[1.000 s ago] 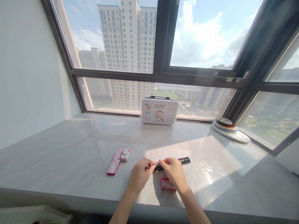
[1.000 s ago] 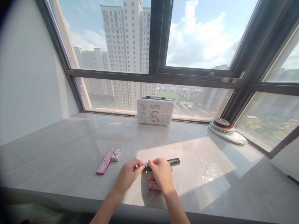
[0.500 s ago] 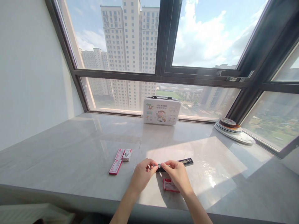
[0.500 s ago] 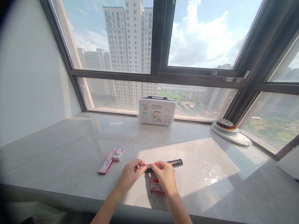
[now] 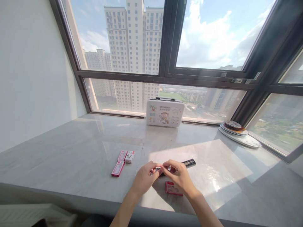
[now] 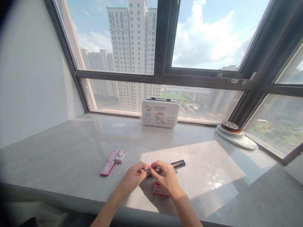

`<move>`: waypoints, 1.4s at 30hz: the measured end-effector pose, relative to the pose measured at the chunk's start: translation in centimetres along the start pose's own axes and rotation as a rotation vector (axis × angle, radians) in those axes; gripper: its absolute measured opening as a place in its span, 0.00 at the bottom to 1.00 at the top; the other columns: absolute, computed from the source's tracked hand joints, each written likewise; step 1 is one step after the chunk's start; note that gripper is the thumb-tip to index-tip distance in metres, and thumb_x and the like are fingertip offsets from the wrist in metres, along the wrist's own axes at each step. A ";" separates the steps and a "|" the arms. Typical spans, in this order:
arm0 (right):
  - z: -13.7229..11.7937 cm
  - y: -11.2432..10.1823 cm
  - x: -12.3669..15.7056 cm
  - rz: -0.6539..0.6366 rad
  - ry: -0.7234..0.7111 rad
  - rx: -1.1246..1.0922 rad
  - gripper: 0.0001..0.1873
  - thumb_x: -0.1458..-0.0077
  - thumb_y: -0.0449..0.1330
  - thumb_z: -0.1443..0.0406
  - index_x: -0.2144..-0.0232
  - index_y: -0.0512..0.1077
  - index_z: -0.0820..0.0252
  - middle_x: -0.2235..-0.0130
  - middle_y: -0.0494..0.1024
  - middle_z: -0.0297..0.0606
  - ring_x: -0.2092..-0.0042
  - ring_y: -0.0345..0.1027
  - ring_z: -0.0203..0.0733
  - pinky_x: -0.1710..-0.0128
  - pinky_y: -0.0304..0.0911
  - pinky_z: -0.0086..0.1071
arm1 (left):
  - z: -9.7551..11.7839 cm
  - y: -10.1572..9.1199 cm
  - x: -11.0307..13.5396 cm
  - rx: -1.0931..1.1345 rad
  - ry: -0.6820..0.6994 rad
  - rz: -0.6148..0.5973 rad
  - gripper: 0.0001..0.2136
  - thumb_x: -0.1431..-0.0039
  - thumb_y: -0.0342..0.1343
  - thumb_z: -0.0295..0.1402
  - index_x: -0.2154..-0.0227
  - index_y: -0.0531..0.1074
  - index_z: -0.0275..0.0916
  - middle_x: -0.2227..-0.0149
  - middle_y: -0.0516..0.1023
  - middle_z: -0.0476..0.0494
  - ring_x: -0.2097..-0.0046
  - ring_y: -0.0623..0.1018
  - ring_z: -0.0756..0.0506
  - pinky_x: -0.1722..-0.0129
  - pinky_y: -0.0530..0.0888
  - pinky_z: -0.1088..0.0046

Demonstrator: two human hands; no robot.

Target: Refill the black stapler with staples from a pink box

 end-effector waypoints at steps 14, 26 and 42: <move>-0.1 -0.9 -1.1 -0.185 -0.040 0.150 0.07 0.32 0.61 0.60 0.59 0.80 0.50 0.62 0.76 0.33 0.65 0.69 0.38 0.64 0.60 0.30 | 0.0 -0.3 0.0 -0.124 0.061 0.107 0.09 0.37 0.59 0.33 0.56 0.80 0.48 0.63 0.73 0.50 0.70 0.69 0.51 0.67 0.66 0.75; 0.4 -1.1 -0.9 -0.195 -0.018 0.129 0.07 0.32 0.60 0.61 0.59 0.79 0.54 0.61 0.75 0.34 0.64 0.69 0.38 0.62 0.60 0.30 | -0.8 -0.3 -0.4 -0.067 0.027 0.104 0.06 0.38 0.59 0.34 0.60 0.78 0.46 0.60 0.79 0.50 0.66 0.74 0.49 0.62 0.70 0.73; 0.8 -1.0 -0.1 -0.210 0.081 0.312 0.08 0.35 0.61 0.61 0.62 0.80 0.54 0.64 0.75 0.34 0.66 0.69 0.40 0.65 0.56 0.32 | -0.3 0.0 -0.3 -0.323 0.047 0.067 0.06 0.42 0.65 0.33 0.62 0.78 0.46 0.59 0.77 0.46 0.54 0.73 0.41 0.54 0.66 0.66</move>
Point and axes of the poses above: each hand's wrist, its own x-axis away from the middle knuckle, its own y-axis out of the palm, z = x × y, the point moved 8 cm from there along -x, towards the middle knuckle
